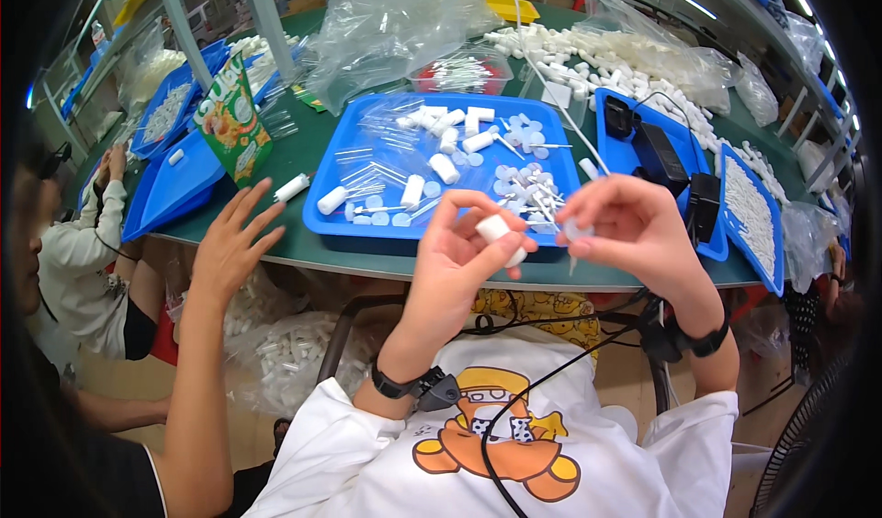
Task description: The person assembles small white cylindrical candles by inserting red wicks into the base and then screwing on a translucent plastic cap. The person handles the components one at a time, repeating the process for multiple units.
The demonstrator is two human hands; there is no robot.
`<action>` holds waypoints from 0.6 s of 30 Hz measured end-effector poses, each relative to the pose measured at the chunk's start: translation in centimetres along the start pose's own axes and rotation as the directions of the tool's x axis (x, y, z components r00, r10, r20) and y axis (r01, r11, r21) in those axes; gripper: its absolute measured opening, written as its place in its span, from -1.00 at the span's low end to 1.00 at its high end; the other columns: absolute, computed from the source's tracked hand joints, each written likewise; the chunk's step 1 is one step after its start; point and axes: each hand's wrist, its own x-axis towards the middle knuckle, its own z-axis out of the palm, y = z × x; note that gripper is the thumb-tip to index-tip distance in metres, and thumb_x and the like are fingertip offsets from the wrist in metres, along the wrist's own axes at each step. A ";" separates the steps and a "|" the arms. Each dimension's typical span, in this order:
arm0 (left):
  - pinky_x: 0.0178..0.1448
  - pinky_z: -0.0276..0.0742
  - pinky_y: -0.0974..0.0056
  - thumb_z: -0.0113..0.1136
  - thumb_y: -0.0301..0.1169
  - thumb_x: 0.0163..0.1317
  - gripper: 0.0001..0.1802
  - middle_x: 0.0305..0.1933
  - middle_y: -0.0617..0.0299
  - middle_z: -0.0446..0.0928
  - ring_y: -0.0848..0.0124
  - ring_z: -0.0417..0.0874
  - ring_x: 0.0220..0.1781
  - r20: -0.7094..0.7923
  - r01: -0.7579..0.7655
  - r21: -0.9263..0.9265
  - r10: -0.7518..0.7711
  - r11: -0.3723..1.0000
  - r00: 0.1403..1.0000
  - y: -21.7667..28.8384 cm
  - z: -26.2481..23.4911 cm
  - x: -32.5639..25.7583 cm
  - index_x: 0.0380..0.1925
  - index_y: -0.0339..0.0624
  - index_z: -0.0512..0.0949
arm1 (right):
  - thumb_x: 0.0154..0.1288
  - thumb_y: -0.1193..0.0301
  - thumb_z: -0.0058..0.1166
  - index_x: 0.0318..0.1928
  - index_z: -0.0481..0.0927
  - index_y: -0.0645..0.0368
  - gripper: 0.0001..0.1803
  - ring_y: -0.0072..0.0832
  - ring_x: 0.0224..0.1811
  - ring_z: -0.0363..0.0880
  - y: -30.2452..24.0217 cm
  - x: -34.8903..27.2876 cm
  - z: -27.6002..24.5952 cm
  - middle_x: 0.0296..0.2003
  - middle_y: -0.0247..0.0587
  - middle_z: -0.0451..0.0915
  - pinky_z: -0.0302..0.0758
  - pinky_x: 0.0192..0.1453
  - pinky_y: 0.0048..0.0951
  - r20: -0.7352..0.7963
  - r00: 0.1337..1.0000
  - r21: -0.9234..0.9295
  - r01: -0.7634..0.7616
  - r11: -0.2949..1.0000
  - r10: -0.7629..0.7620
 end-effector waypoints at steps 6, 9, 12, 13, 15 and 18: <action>-0.21 0.54 0.32 0.11 -0.54 0.13 -0.71 -0.09 0.08 0.41 0.31 0.52 -0.09 0.052 0.037 0.009 -0.038 0.999 0.998 -0.7 0.8 -0.3 -0.14 -0.16 0.33 | -0.03 0.70 0.20 -0.31 0.44 0.33 -0.75 -0.38 -0.13 0.55 0.5 -2.4 1.1 -0.14 -0.04 0.48 0.51 -0.01 -0.41 -0.100 0.995 0.126 0.039 0.991 -0.026; -0.18 0.57 0.31 0.09 -0.53 0.14 -0.68 -0.05 0.03 0.41 0.30 0.53 -0.08 0.089 0.099 -0.005 -0.098 0.995 0.991 -0.6 0.8 -0.4 -0.09 -0.18 0.33 | 0.01 0.69 0.14 -0.19 0.49 0.37 -0.72 -0.35 -0.13 0.55 1.0 -2.8 1.0 -0.10 0.00 0.47 0.50 0.00 -0.41 -0.101 0.994 0.073 0.058 0.996 -0.050; -0.14 0.58 0.28 0.08 -0.53 0.15 -0.66 -0.04 -0.02 0.42 0.28 0.55 -0.07 0.101 0.134 -0.003 -0.133 0.991 0.986 -0.2 1.1 -0.5 -0.06 -0.21 0.31 | 0.07 0.66 0.10 -0.17 0.51 0.36 -0.74 -0.35 -0.09 0.53 2.0 -3.0 1.0 -0.10 0.00 0.47 0.46 0.03 -0.39 -0.094 0.986 0.014 0.142 0.990 -0.140; -0.12 0.58 0.27 0.08 -0.53 0.15 -0.65 -0.04 -0.03 0.43 0.27 0.55 -0.07 0.103 0.141 -0.001 -0.140 0.990 0.985 -0.2 1.2 -0.5 -0.05 -0.23 0.31 | 0.08 0.64 0.08 -0.16 0.52 0.35 -0.75 -0.35 -0.08 0.51 2.2 -3.1 1.0 -0.10 -0.01 0.48 0.44 0.04 -0.38 -0.092 0.980 -0.011 0.176 0.984 -0.176; -0.08 0.57 0.28 0.09 -0.54 0.14 -0.63 -0.04 -0.05 0.43 0.28 0.56 -0.06 0.107 0.164 -0.032 -0.160 0.986 0.981 -0.3 1.3 -0.5 -0.04 -0.26 0.30 | 0.10 0.61 0.08 -0.16 0.52 0.33 -0.76 -0.35 -0.04 0.48 2.5 -3.1 1.2 -0.10 -0.02 0.48 0.39 0.07 -0.37 -0.093 0.955 -0.143 0.267 0.953 -0.282; -0.02 0.54 0.32 0.07 -0.58 0.15 -0.65 -0.04 -0.03 0.43 0.33 0.55 -0.05 0.119 0.187 -0.045 -0.180 0.981 0.976 0.0 1.5 -0.7 -0.04 -0.32 0.30 | 0.08 0.57 0.10 -0.16 0.53 0.29 -0.75 -0.31 -0.01 0.45 2.8 -3.0 1.7 -0.10 -0.07 0.51 0.32 0.10 -0.34 -0.088 0.922 -0.282 0.340 0.897 -0.377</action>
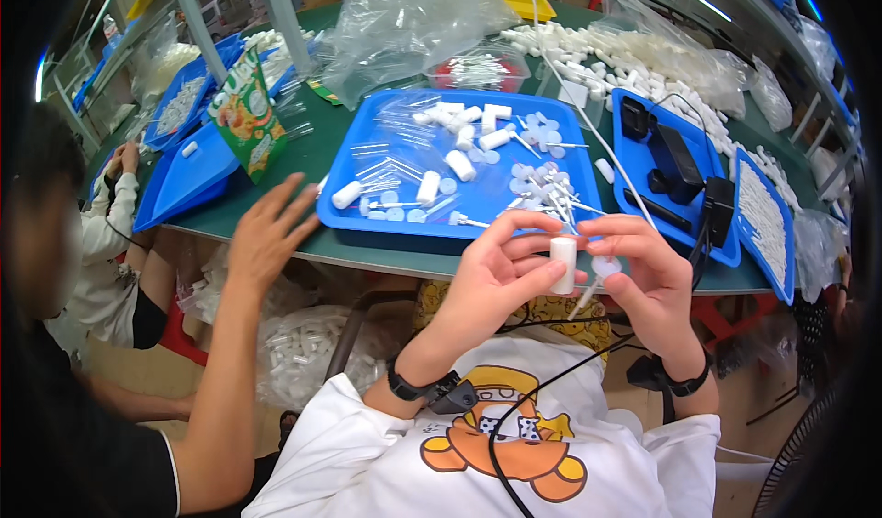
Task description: The person assembles small white cylindrical candles by inserting red wicks into the base and then screwing on a translucent plastic cap. The person handles the components one at a time, repeating the process for multiple units.
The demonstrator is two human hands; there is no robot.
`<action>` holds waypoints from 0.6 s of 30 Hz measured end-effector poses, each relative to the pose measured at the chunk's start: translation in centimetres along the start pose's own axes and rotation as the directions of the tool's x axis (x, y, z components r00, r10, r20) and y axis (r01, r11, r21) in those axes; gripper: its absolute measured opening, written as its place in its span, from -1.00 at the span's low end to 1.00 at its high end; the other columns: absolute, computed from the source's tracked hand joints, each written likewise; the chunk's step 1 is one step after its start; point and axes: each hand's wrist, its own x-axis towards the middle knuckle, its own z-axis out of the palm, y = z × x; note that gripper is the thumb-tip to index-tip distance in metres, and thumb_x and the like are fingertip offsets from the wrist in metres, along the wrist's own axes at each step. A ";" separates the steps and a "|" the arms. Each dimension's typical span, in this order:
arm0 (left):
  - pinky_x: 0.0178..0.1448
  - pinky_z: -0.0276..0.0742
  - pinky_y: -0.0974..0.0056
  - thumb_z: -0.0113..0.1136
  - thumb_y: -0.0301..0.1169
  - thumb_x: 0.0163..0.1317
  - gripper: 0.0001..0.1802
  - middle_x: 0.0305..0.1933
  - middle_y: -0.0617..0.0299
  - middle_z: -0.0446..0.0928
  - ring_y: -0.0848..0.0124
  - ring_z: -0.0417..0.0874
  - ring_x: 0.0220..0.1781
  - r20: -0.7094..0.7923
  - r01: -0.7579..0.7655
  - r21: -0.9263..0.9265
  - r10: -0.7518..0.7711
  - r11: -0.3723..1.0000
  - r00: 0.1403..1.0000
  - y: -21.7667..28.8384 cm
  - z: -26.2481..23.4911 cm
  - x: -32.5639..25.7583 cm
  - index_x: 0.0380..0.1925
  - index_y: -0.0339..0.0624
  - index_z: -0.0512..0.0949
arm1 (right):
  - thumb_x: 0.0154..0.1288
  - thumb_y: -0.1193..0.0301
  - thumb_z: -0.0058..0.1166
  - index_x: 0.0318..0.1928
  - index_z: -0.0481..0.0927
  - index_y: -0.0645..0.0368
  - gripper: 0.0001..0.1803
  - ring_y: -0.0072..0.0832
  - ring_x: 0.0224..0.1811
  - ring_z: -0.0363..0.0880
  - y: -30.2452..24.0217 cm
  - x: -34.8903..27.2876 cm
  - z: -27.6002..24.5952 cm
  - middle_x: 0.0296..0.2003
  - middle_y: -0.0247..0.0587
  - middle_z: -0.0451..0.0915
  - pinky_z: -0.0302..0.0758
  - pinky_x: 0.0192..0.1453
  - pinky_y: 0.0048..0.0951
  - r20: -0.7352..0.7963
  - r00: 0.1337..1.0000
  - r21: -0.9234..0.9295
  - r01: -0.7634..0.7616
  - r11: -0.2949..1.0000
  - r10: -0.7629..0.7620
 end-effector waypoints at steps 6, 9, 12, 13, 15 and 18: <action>-0.01 0.53 0.36 0.10 -0.60 0.13 -0.66 -0.07 0.00 0.46 0.35 0.55 -0.05 -0.025 0.047 0.078 -0.045 0.996 0.999 0.5 0.3 -0.4 -0.07 -0.38 0.32 | 0.03 0.56 0.13 -0.17 0.55 0.25 -0.72 -0.34 -0.04 0.46 0.5 0.0 0.2 -0.16 -0.21 0.57 0.34 0.08 -0.35 0.019 0.999 -0.107 0.049 0.993 -0.047; -0.03 0.56 0.35 0.11 -0.61 0.13 -0.66 -0.07 -0.02 0.46 0.34 0.57 -0.08 -0.041 0.063 0.103 -0.059 0.993 0.997 0.6 0.3 -0.3 -0.07 -0.40 0.32 | 0.02 0.54 0.15 -0.17 0.56 0.24 -0.72 -0.34 -0.04 0.46 0.6 -0.3 0.0 -0.15 -0.23 0.57 0.35 0.07 -0.35 0.006 0.999 -0.128 0.049 0.991 -0.048; -0.04 0.58 0.32 0.09 -0.60 0.14 -0.67 -0.07 -0.04 0.45 0.32 0.57 -0.08 -0.025 0.062 0.109 -0.059 0.992 0.998 0.8 0.4 -0.4 -0.07 -0.41 0.32 | 0.03 0.54 0.15 -0.17 0.56 0.23 -0.72 -0.34 -0.04 0.45 0.5 -0.4 0.0 -0.15 -0.24 0.57 0.34 0.06 -0.36 0.010 0.999 -0.153 0.051 0.987 -0.050; -0.04 0.58 0.30 0.08 -0.60 0.15 -0.67 -0.07 -0.04 0.46 0.31 0.57 -0.08 -0.027 0.069 0.106 -0.067 0.992 0.997 0.8 0.3 -0.4 -0.07 -0.40 0.32 | 0.03 0.54 0.15 -0.17 0.56 0.22 -0.72 -0.35 -0.04 0.45 0.5 -0.4 0.0 -0.15 -0.24 0.57 0.34 0.06 -0.36 0.010 0.999 -0.160 0.050 0.986 -0.049; -0.05 0.59 0.28 0.06 -0.60 0.16 -0.69 -0.08 -0.04 0.46 0.30 0.58 -0.09 -0.031 0.083 0.100 -0.081 0.991 0.996 0.8 0.3 -0.3 -0.08 -0.40 0.32 | 0.03 0.53 0.15 -0.18 0.56 0.22 -0.73 -0.36 -0.05 0.44 0.5 -0.4 -0.1 -0.15 -0.25 0.57 0.33 0.05 -0.37 0.010 0.999 -0.175 0.050 0.983 -0.049; -0.07 0.61 0.27 0.03 -0.61 0.17 -0.71 -0.10 -0.03 0.47 0.29 0.58 -0.10 -0.002 0.073 0.091 -0.073 0.993 0.997 0.6 0.1 -0.3 -0.08 -0.39 0.32 | 0.03 0.53 0.16 -0.19 0.56 0.21 -0.74 -0.39 -0.11 0.43 1.0 -0.6 0.1 -0.19 -0.28 0.57 0.32 0.00 -0.41 -0.011 0.999 -0.168 0.042 0.985 -0.045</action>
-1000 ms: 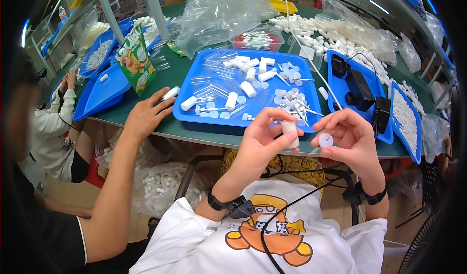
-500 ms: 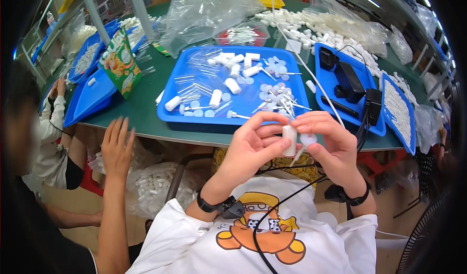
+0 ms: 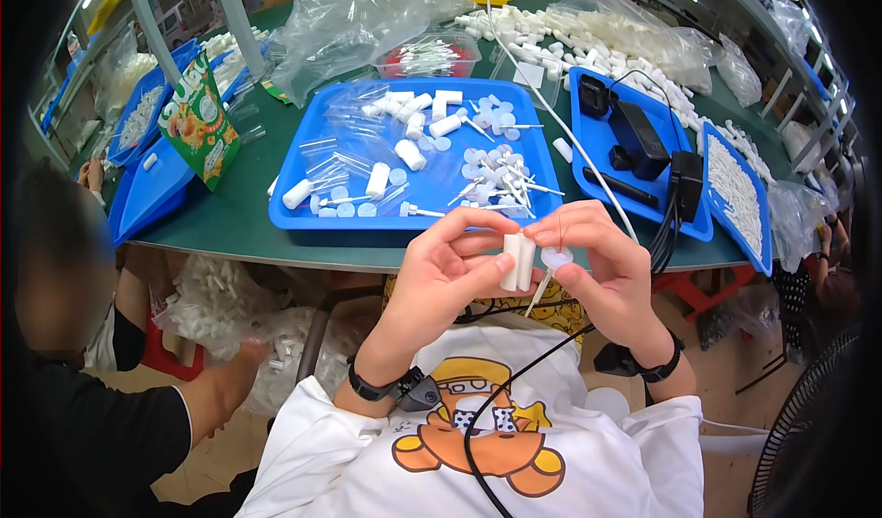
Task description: The person assembles small white cylindrical candles by inserting red wicks into the base and then screwing on a translucent plastic cap. The person handles the components one at a time, repeating the process for multiple units.
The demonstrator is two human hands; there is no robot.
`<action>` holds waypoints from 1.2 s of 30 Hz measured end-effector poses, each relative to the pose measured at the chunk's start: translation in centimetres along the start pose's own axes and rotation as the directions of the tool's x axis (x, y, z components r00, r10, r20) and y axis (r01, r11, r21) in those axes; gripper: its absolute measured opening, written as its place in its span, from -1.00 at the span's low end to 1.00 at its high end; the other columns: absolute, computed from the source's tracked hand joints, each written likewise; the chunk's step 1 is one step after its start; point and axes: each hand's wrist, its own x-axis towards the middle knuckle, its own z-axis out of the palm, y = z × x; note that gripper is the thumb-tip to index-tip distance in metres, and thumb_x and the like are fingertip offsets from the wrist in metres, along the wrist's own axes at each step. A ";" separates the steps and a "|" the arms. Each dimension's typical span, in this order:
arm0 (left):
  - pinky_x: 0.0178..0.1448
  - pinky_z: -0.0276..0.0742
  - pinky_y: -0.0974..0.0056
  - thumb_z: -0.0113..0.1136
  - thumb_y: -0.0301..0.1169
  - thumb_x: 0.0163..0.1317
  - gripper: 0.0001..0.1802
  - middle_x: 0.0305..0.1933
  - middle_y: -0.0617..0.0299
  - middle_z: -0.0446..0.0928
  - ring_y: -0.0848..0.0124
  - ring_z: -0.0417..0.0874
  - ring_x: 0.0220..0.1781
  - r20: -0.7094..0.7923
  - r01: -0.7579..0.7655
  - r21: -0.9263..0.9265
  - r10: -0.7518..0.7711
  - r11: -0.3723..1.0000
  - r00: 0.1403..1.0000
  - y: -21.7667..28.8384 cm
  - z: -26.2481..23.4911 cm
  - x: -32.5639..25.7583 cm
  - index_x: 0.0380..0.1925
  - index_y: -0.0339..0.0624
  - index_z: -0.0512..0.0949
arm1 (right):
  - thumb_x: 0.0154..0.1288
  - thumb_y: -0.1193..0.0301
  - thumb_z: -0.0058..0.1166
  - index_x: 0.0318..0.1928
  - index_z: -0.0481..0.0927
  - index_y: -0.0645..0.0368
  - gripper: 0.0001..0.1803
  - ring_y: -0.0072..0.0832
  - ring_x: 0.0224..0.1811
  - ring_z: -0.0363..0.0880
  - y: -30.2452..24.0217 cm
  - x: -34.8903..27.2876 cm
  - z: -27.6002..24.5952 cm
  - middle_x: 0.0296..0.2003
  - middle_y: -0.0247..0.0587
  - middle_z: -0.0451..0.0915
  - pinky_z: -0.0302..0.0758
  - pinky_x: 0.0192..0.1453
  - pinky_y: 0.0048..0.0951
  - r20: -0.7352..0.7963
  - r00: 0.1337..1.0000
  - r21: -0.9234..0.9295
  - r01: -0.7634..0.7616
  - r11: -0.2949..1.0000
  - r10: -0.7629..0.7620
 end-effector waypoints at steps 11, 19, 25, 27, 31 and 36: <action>-0.04 0.56 0.31 -0.02 -0.63 0.19 -0.74 -0.08 -0.02 0.45 0.31 0.54 -0.04 0.068 -0.002 0.021 0.001 1.000 0.998 -0.5 0.6 -0.3 -0.10 -0.32 0.29 | 0.02 0.56 0.18 -0.22 0.56 0.23 -0.75 -0.51 -0.27 0.33 0.2 -0.2 1.0 -0.34 -0.30 0.48 0.25 -0.14 -0.50 -0.052 0.993 0.129 -0.097 0.987 0.105; -0.02 0.49 0.39 -0.04 -0.65 0.19 -0.64 -0.05 -0.07 0.46 0.41 0.52 -0.04 0.063 -0.022 0.071 0.018 0.997 0.998 -0.7 0.7 -0.3 -0.06 -0.22 0.12 | 0.10 0.51 0.15 -0.18 0.49 0.28 -0.75 -0.61 -0.23 0.37 -0.7 0.0 1.1 -0.22 -0.26 0.41 0.46 -0.26 -0.61 0.015 0.935 0.335 -0.339 0.879 0.354; -0.02 0.49 0.36 -0.06 -0.63 0.20 -0.62 -0.08 -0.06 0.48 0.39 0.55 -0.09 0.085 0.023 0.064 -0.029 0.998 0.996 -0.9 0.9 -0.3 -0.02 -0.21 0.09 | 0.19 0.47 0.07 -0.16 0.46 0.31 -0.77 -0.60 -0.20 0.43 -0.9 -0.2 0.5 -0.17 -0.24 0.43 0.49 -0.28 -0.58 0.182 0.830 0.514 -0.537 0.669 0.527; -0.03 0.49 0.35 -0.07 -0.62 0.21 -0.61 -0.09 -0.06 0.48 0.37 0.56 -0.10 0.117 0.045 0.054 -0.052 0.997 0.992 -0.7 0.8 -0.4 -0.01 -0.21 0.08 | 0.23 0.47 -0.03 -0.14 0.46 0.30 -0.78 -0.58 -0.13 0.42 -1.2 0.0 0.4 -0.18 -0.24 0.45 0.38 -0.06 -0.52 0.168 0.845 0.522 -0.513 0.682 0.507; -0.03 0.51 0.31 -0.09 -0.62 0.22 -0.60 -0.11 -0.08 0.49 0.36 0.57 -0.13 0.113 0.045 0.056 -0.051 0.997 0.992 -0.5 0.8 -0.4 0.03 -0.21 0.07 | 0.26 0.46 -0.10 -0.14 0.48 0.27 -0.80 -0.57 -0.06 0.41 -1.0 -0.1 0.0 -0.15 -0.23 0.47 0.31 0.07 -0.49 0.205 0.868 0.485 -0.492 0.723 0.453; -0.03 0.55 0.26 -0.13 -0.63 0.23 -0.61 -0.13 -0.07 0.49 0.35 0.58 -0.13 0.116 0.104 0.049 -0.109 0.993 0.987 -0.3 0.6 -0.4 0.04 -0.23 0.08 | 0.27 0.46 -0.08 -0.14 0.48 0.28 -0.80 -0.56 -0.11 0.44 -0.2 -0.4 0.2 -0.14 -0.23 0.47 0.38 -0.02 -0.51 0.218 0.867 0.462 -0.495 0.735 0.448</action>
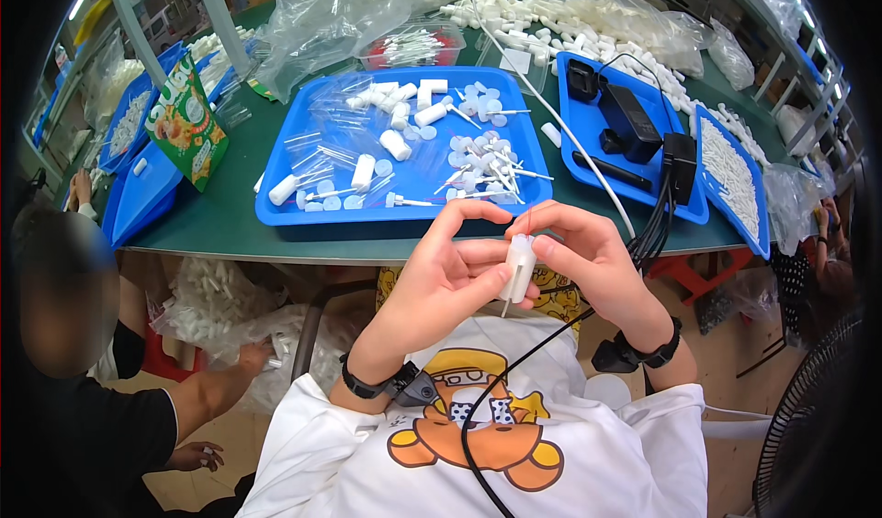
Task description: The person assembles small white cylindrical candles by inserting red wicks into the base and then screwing on a translucent plastic cap. The person handles the components one at a time, repeating the process for multiple units.
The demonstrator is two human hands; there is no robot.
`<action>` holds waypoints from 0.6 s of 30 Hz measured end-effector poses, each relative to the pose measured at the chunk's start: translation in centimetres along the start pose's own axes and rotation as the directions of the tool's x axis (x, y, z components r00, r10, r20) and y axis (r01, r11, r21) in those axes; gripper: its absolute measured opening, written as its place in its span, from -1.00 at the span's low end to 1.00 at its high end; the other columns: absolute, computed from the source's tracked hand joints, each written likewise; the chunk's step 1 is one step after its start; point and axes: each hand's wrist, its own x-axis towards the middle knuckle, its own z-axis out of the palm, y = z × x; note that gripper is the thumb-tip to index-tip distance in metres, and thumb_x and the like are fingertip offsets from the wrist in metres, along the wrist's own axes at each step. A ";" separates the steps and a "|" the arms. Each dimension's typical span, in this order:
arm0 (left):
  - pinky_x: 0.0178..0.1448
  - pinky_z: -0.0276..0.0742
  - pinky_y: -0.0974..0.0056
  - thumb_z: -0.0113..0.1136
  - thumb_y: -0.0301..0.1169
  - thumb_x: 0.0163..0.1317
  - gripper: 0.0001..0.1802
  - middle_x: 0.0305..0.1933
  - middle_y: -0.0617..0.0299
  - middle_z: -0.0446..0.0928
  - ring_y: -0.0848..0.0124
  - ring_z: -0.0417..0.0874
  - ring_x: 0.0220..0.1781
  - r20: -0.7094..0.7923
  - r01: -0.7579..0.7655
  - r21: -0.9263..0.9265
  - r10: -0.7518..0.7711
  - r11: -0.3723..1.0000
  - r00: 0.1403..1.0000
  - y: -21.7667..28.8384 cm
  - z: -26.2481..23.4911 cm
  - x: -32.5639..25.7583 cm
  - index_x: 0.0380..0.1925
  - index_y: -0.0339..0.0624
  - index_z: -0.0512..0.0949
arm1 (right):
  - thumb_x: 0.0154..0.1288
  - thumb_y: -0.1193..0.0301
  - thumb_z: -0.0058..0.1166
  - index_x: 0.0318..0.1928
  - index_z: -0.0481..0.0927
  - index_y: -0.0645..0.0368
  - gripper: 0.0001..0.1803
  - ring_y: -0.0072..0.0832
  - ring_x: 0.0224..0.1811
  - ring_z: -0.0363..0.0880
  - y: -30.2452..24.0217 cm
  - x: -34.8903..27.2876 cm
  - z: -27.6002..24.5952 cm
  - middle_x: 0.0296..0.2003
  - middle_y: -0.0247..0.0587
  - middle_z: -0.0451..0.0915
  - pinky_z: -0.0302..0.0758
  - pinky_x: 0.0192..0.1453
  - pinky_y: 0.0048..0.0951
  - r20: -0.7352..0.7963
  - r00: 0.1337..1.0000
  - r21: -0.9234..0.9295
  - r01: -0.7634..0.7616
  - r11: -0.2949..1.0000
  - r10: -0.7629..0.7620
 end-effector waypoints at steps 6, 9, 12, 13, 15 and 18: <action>-0.10 0.59 0.35 0.10 -0.61 0.12 -0.60 -0.14 -0.05 0.49 0.37 0.57 -0.12 -0.104 0.014 0.107 -0.002 0.994 0.995 0.0 0.4 -0.1 -0.06 -0.31 0.20 | 0.26 0.48 -0.03 -0.14 0.47 0.32 -0.80 -0.55 -0.13 0.48 0.6 0.0 -0.1 -0.16 -0.21 0.47 0.46 -0.06 -0.51 -0.024 0.995 -0.049 0.092 0.995 -0.093; -0.11 0.59 0.39 0.22 -0.58 0.05 -0.64 -0.14 -0.01 0.49 0.40 0.57 -0.13 -0.159 -0.112 0.238 0.152 0.965 0.975 -1.0 0.4 0.3 -0.18 -0.35 0.29 | 0.26 0.50 -0.03 -0.13 0.46 0.33 -0.80 -0.53 -0.07 0.46 0.3 -0.1 0.0 -0.16 -0.21 0.46 0.43 0.00 -0.47 -0.023 0.992 -0.103 0.119 0.988 -0.122; -0.09 0.57 0.37 0.23 -0.55 0.06 -0.73 -0.17 0.07 0.52 0.45 0.57 -0.15 -0.148 -0.120 0.281 0.167 0.952 0.975 -0.9 0.2 0.2 -0.27 -0.37 0.38 | 0.26 0.51 -0.04 -0.11 0.45 0.33 -0.79 -0.52 -0.04 0.44 -0.5 -0.2 -0.2 -0.13 -0.21 0.45 0.40 0.04 -0.45 -0.018 0.995 -0.119 0.095 0.988 -0.098; -0.08 0.57 0.37 0.22 -0.55 0.06 -0.75 -0.18 0.09 0.53 0.46 0.57 -0.15 -0.170 -0.112 0.306 0.170 0.946 0.971 -0.8 0.3 0.1 -0.27 -0.37 0.40 | 0.26 0.51 -0.04 -0.10 0.44 0.33 -0.78 -0.52 -0.04 0.43 -0.6 -0.1 -0.3 -0.12 -0.21 0.44 0.39 0.05 -0.45 -0.015 0.996 -0.119 0.088 0.989 -0.090; -0.06 0.56 0.37 0.21 -0.54 0.08 -0.79 -0.21 0.14 0.55 0.48 0.57 -0.15 -0.209 -0.094 0.351 0.176 0.932 0.962 -0.5 0.5 0.0 -0.28 -0.39 0.45 | 0.26 0.52 -0.05 -0.08 0.43 0.33 -0.77 -0.52 -0.02 0.42 -0.4 0.0 -0.8 -0.09 -0.23 0.43 0.38 0.06 -0.44 -0.007 0.997 -0.090 0.079 0.993 -0.080; -0.07 0.55 0.39 0.19 -0.53 0.11 -0.80 -0.25 0.16 0.57 0.51 0.57 -0.18 -0.191 -0.166 0.365 0.248 0.916 0.950 -0.8 0.3 0.1 -0.26 -0.38 0.50 | 0.24 0.51 -0.02 -0.06 0.42 0.31 -0.74 -0.52 0.00 0.41 -0.6 -0.1 -0.7 -0.07 -0.24 0.42 0.37 0.07 -0.44 0.001 0.999 -0.047 0.033 0.998 -0.033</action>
